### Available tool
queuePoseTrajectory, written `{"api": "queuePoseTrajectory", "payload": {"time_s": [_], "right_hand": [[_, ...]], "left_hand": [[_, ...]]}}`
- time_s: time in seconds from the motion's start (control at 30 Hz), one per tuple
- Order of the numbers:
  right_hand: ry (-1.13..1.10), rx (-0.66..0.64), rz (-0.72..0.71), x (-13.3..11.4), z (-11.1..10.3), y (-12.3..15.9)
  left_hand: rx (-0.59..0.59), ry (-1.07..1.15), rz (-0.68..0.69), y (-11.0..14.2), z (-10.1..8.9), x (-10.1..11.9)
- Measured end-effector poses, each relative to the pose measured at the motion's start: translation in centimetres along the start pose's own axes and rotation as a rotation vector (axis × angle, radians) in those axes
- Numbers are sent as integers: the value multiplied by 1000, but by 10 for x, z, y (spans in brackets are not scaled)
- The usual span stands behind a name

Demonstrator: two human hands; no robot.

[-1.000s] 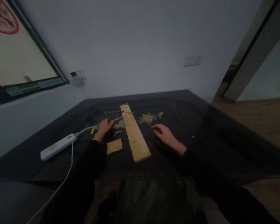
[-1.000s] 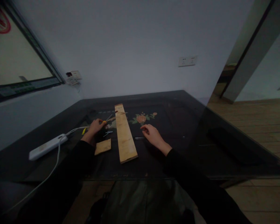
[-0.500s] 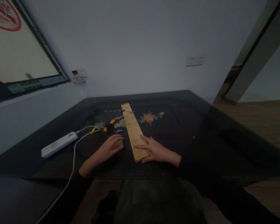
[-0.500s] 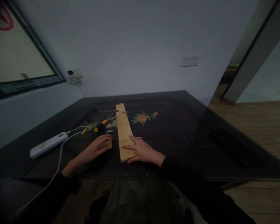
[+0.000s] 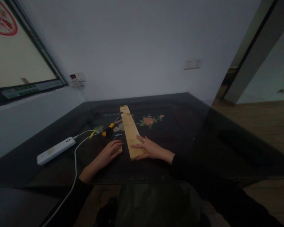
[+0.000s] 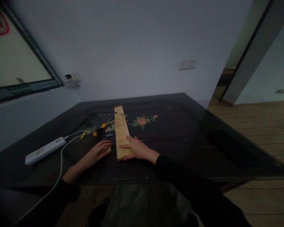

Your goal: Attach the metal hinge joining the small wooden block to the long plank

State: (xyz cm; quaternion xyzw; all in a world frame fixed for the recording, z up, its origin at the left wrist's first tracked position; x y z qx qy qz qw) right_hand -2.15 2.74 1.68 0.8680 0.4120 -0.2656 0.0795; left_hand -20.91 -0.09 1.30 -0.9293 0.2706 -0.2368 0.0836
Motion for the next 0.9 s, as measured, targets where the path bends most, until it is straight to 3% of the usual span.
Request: {"api": "queuePoseTrajectory", "payload": {"time_s": [0.13,0.2,0.27,0.4,0.5,0.57,0.67,0.8,0.9], "right_hand": [[11,14,0,3,3,-5],[-30,19,22,5,1,-5],[-204,102,34,7,-12,-3],[-606,401,74,24,-55,6],[-891,547,222,51,-71,16],[-1026,631,303,67,-74,24],[-996,687,307,70,-75,30],[-916,698,270,63,-76,31],[-876,677,253,57,-79,30]], "left_hand": [[-11,-11,14,-1,-3,5],[20,-10,23,-4,-9,22],[77,52,33,-11,-14,50],[326,488,30,-49,-14,115],[466,1089,-67,-96,22,137],[537,1364,-166,-124,52,137],[613,1412,-249,-145,82,126],[575,1297,-227,-142,87,118],[502,1345,-268,-134,87,118]]}}
Point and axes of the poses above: each hand's wrist, its own y-axis away from the middle knuckle, its own z-axis out of the palm, x = y × z, the point moved 8 cm from there along -y, towards the middle knuckle, and after that the axes turned 10 degrees about z, right-handed, at the moved point
